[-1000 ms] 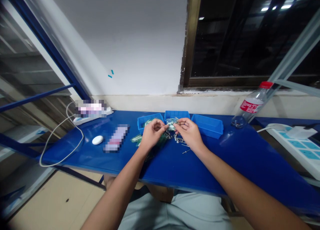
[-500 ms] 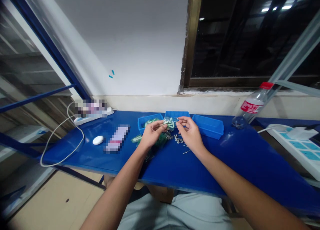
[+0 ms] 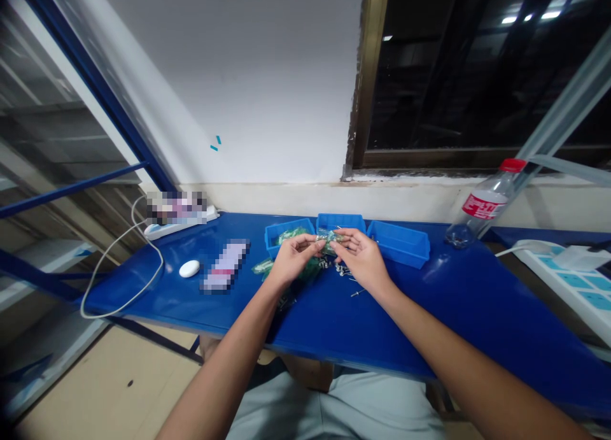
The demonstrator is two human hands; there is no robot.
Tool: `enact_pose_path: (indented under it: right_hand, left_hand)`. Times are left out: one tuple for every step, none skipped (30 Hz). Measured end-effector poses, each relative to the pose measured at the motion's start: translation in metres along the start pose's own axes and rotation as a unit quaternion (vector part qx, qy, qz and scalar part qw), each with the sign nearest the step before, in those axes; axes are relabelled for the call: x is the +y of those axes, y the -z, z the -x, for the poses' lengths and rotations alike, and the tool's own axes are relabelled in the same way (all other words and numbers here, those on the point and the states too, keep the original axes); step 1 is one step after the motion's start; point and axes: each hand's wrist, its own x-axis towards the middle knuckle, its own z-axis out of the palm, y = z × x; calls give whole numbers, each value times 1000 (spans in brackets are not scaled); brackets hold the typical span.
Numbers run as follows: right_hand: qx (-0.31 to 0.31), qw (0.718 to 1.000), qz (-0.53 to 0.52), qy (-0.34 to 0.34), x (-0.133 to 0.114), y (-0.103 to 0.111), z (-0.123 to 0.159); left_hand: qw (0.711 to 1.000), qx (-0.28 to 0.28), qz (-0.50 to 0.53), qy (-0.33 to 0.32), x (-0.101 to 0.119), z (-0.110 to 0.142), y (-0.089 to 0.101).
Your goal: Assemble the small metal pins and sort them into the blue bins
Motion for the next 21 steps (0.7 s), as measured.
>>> enact_pose_path:
  right_hand:
    - [-1, 1000, 1, 0, 0, 0, 0]
    - [-1, 1000, 2, 2, 0, 0, 0]
    - [-1, 1000, 3, 3, 0, 0, 0]
    - [1, 1000, 3, 5, 0, 0, 0]
    - [3, 1000, 3, 5, 0, 0, 0]
    - [6, 1000, 3, 5, 0, 0, 0]
    - [9, 1000, 4, 4, 0, 0, 0]
    - [11, 1000, 5, 3, 1, 1, 0]
    - [12, 1000, 6, 2, 1, 1, 0]
    - [14, 1000, 8, 1, 0, 2, 0]
    - [16, 1000, 8, 1, 0, 2, 0]
    - [18, 1000, 8, 1, 0, 2, 1]
    - [18, 1000, 7, 1, 0, 2, 1]
    - [17, 1000, 8, 1, 0, 1, 1]
    - [13, 1000, 8, 2, 1, 1, 1]
    - [8, 1000, 10, 3, 2, 1, 1]
    - [2, 1000, 14, 4, 3, 1, 0]
    - [-5, 1000, 19, 5, 5, 1, 0]
    - [-11, 1000, 26, 6, 7, 2, 0]
    - [-17, 999, 35, 7, 8, 2, 0]
    - [-21, 999, 47, 8, 10, 3, 0]
  left_hand:
    - [1000, 1, 0, -1, -1, 0, 0]
    - [1000, 2, 0, -4, -1, 0, 0]
    - [1000, 4, -1, -8, -1, 0, 0]
    - [1000, 6, -1, -13, -1, 0, 0]
    - [1000, 8, -1, -16, -1, 0, 0]
    - [1000, 11, -2, -18, -1, 1, -1]
    - [1000, 16, -7, -17, 0, 1, -2]
    - [1000, 23, -13, -13, 0, 2, -2]
    - [999, 32, -20, -7, -1, 2, -2]
    - [999, 39, -26, -1, -1, 1, -2]
    - [999, 43, -30, 4, -1, 1, -2]
    - [999, 43, -33, 5, -2, 0, -2]
    - [999, 39, -37, 1, -2, 0, -2]
    - [998, 34, -45, -9, -1, 0, -2]
    - [997, 36, -62, -27, 0, 0, -1]
    - [994, 47, -90, -51, 2, 1, 0]
    - [987, 63, -128, -78, 5, 3, 2]
    - [974, 95, -176, -109, 8, 4, 4]
    - [952, 127, -239, -140, 12, 6, 7]
    - [926, 148, -305, -165, 15, 8, 11]
    - [899, 165, -364, -181, 19, 10, 15]
